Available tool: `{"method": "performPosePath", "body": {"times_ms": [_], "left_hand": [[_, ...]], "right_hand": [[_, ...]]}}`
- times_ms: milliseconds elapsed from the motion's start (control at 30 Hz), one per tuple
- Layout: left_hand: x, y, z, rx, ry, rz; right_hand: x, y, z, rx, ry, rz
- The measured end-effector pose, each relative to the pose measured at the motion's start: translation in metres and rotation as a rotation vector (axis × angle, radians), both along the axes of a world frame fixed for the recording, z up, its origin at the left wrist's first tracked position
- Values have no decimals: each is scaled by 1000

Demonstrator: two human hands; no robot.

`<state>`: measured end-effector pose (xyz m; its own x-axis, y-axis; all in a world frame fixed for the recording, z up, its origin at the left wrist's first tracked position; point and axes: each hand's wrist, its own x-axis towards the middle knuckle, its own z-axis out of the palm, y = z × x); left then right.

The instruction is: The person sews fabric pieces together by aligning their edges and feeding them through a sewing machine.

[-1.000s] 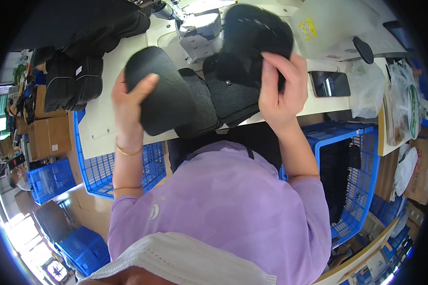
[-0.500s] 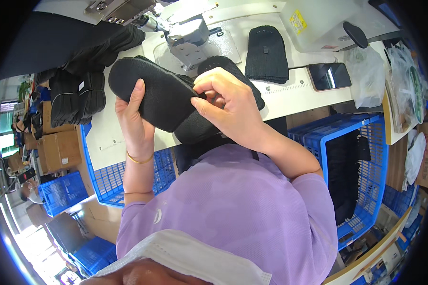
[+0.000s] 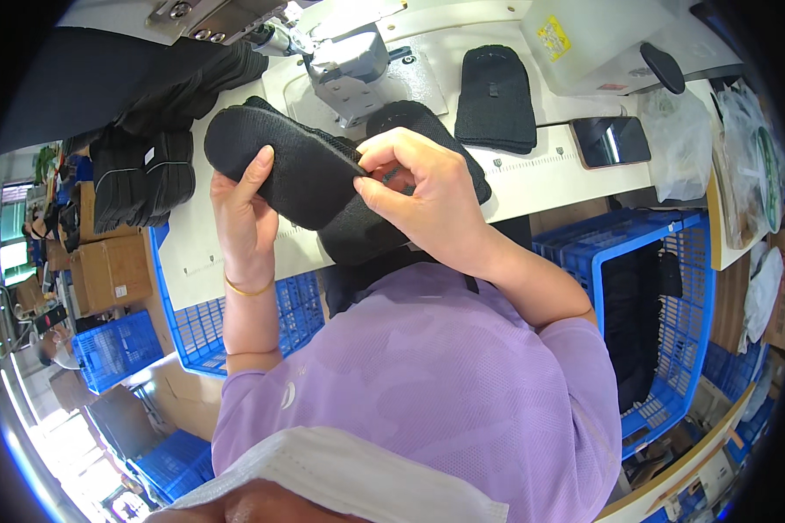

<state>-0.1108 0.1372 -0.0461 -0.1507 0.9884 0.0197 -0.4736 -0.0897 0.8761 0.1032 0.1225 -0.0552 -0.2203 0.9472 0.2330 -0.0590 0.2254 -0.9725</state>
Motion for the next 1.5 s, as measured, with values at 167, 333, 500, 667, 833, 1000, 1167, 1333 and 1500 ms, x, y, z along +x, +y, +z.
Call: {"method": "performPosePath", "body": {"times_ms": [167,333,500,667,833,1000,1167,1333,1500], "left_hand": [[0,7,2,32,35,22],[1,24,19,99,158,2],[-8,63,48,165,431,-102],[-4,96,65,0,560,-121],[-14,115,53,-33,520,-97],[-5,112,63,-31,537,-101],[-11,118,59,-91,574,-90],[-4,114,60,-87,489,-112],[-18,121,51,-76,462,-146]], "right_hand": [[-4,2,1,-194,122,30],[-4,10,12,-302,117,114],[-2,29,24,-353,142,218],[-10,50,28,-285,251,183],[-13,55,30,-274,299,188],[-13,55,28,-278,297,166],[-14,56,28,-286,342,183],[-12,55,25,-269,339,176],[-14,53,27,-270,326,179]]}}
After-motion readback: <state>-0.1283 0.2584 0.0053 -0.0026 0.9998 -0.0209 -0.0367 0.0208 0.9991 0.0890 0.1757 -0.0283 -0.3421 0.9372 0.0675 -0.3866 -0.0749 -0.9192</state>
